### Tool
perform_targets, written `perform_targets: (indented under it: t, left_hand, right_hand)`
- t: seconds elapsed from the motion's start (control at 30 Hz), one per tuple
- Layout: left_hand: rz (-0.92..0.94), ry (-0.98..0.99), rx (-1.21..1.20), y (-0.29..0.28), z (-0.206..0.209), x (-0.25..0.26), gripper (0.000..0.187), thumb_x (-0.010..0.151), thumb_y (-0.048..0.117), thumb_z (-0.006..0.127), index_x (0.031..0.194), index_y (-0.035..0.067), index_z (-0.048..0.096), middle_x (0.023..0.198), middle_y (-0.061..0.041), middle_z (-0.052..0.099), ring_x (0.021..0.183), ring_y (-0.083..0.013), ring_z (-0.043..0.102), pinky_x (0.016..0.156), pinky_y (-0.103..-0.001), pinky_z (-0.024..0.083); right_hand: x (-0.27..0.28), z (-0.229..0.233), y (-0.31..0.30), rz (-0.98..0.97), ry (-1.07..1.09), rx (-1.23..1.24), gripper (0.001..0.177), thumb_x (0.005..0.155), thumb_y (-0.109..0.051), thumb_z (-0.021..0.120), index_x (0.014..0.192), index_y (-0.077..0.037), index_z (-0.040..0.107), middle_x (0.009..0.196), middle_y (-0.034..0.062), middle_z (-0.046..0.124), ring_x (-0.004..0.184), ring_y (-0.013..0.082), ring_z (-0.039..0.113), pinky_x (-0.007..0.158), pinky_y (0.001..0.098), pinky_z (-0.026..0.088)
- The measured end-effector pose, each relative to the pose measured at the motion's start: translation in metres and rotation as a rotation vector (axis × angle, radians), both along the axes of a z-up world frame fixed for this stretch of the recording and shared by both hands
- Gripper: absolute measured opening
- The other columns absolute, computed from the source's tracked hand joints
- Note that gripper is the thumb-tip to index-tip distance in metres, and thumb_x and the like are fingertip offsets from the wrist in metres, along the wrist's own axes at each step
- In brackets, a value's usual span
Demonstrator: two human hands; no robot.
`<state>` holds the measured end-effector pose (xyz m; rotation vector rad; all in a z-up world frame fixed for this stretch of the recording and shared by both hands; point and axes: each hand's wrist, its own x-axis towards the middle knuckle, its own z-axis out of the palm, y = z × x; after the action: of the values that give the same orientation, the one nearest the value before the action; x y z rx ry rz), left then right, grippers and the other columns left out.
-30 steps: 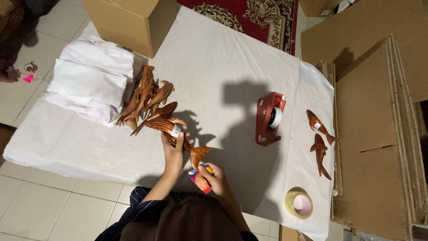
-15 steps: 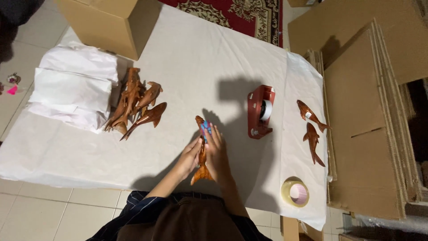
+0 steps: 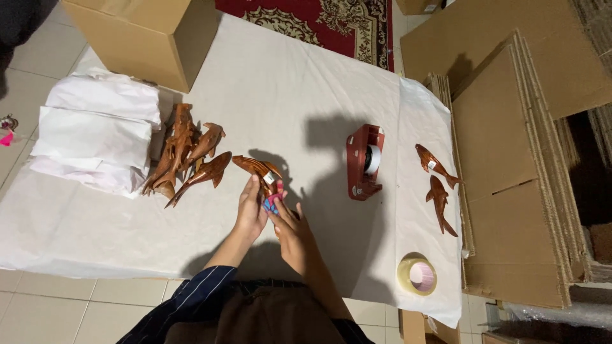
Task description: Applying small adhesive labels to wooden fish figurines at a packing station.
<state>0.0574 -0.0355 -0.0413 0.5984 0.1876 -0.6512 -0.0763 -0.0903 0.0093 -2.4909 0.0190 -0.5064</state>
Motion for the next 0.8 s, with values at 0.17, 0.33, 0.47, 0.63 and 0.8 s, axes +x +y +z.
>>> perform_targets:
  t: [0.17,0.33,0.47,0.63,0.8]
  left_hand:
    - [0.058,-0.033,0.102,0.006,-0.016,0.010,0.039,0.105,0.028,0.058,0.138,0.015,0.042,0.119,-0.007,0.058,0.114,-0.0299,0.068,0.092,-0.046,0.060]
    - [0.092,-0.127,0.249,0.003,-0.074,0.017,0.040,0.106,0.023,0.060,0.140,0.017,0.038,0.123,-0.009,0.056,0.117,-0.0318,0.066,0.095,-0.044,0.059]
    - [0.013,-0.250,0.411,-0.001,-0.042,-0.004,0.057,0.096,0.023,0.073,0.138,0.019,0.034,0.122,-0.007,0.049,0.115,-0.0252,0.058,0.098,-0.044,0.054]
    - [-0.210,-0.302,0.457,-0.008,-0.022,-0.032,0.083,0.088,0.031,0.081,0.153,0.014,0.033,0.154,-0.023,0.034,0.137,-0.0464,0.044,0.106,-0.057,0.046]
    - [-0.105,-0.216,0.401,-0.008,-0.028,-0.035,0.070,0.091,0.020,0.079,0.149,0.011,0.041,0.144,-0.019,0.040,0.125,-0.0406,0.052,0.098,-0.053,0.055]
  right_hand:
    - [-0.021,-0.010,-0.001,0.003,0.006,0.219,0.032,0.100,-0.006,0.052,0.127,-0.011,0.069,0.140,0.0115,0.064,0.131,0.0306,0.059,0.114,0.0481,0.037]
    - [-0.039,-0.052,-0.034,-0.203,0.031,0.501,0.029,0.102,-0.016,0.051,0.118,-0.014,0.075,0.108,0.0073,0.075,0.083,0.0220,0.069,0.082,0.0378,0.056]
    - [-0.039,-0.093,-0.050,-0.446,-0.003,0.905,0.036,0.106,-0.025,0.051,0.128,-0.005,0.071,0.086,0.0079,0.065,0.077,0.0143,0.057,0.074,0.0307,0.052]
    - [-0.026,-0.101,-0.041,-0.424,-0.110,0.929,0.049,0.107,-0.031,0.052,0.149,-0.006,0.055,0.130,0.0172,0.067,0.117,0.0216,0.061,0.106,0.0411,0.049]
    - [-0.023,-0.113,-0.041,-0.293,-0.091,0.448,0.044,0.100,-0.006,0.059,0.144,-0.004,0.060,0.116,0.0249,0.069,0.106,0.0395,0.069,0.093,0.0490,0.055]
